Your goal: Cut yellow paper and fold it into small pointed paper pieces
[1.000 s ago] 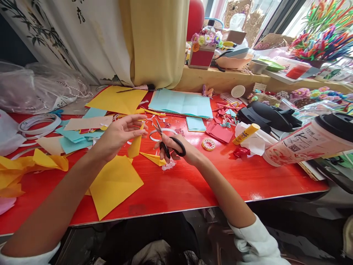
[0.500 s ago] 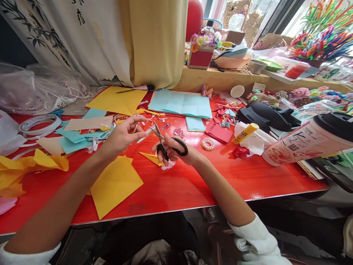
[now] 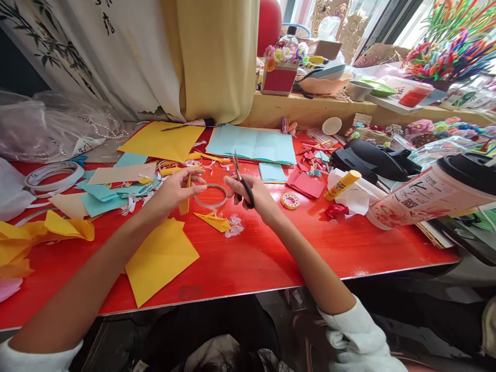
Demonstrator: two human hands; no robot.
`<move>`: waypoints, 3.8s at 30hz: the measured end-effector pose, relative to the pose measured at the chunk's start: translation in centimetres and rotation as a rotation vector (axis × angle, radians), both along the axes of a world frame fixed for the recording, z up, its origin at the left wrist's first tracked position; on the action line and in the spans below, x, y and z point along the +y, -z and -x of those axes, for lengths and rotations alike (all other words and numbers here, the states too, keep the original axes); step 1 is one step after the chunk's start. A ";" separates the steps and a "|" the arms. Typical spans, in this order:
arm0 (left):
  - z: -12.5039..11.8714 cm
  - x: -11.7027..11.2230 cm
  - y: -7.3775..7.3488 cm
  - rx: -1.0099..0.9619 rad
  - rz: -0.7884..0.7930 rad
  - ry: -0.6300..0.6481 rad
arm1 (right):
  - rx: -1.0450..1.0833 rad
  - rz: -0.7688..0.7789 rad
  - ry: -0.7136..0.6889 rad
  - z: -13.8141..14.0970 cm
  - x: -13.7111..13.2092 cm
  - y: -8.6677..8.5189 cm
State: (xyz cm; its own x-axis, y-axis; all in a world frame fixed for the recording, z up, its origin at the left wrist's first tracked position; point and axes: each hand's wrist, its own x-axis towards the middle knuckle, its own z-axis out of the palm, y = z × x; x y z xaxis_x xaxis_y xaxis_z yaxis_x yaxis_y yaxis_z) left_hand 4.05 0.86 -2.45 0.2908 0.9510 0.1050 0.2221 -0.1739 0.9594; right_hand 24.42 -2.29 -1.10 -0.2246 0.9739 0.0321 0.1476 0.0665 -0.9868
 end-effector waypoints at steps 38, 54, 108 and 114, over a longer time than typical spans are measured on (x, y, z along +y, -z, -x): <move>1.2 0.2 -0.3 0.905 -0.292 0.543 | 0.031 -0.137 -0.002 1.1 3.5 5.6; 2.8 -3.3 -4.3 0.886 -0.124 0.655 | -0.335 -0.378 0.123 1.6 3.1 5.8; 7.3 -6.1 -0.4 0.312 0.148 -0.170 | -0.111 -0.224 -0.262 6.4 -1.2 5.1; 9.5 -5.1 -1.6 0.363 -0.047 -0.461 | 0.014 -0.129 -0.287 6.4 -1.1 4.9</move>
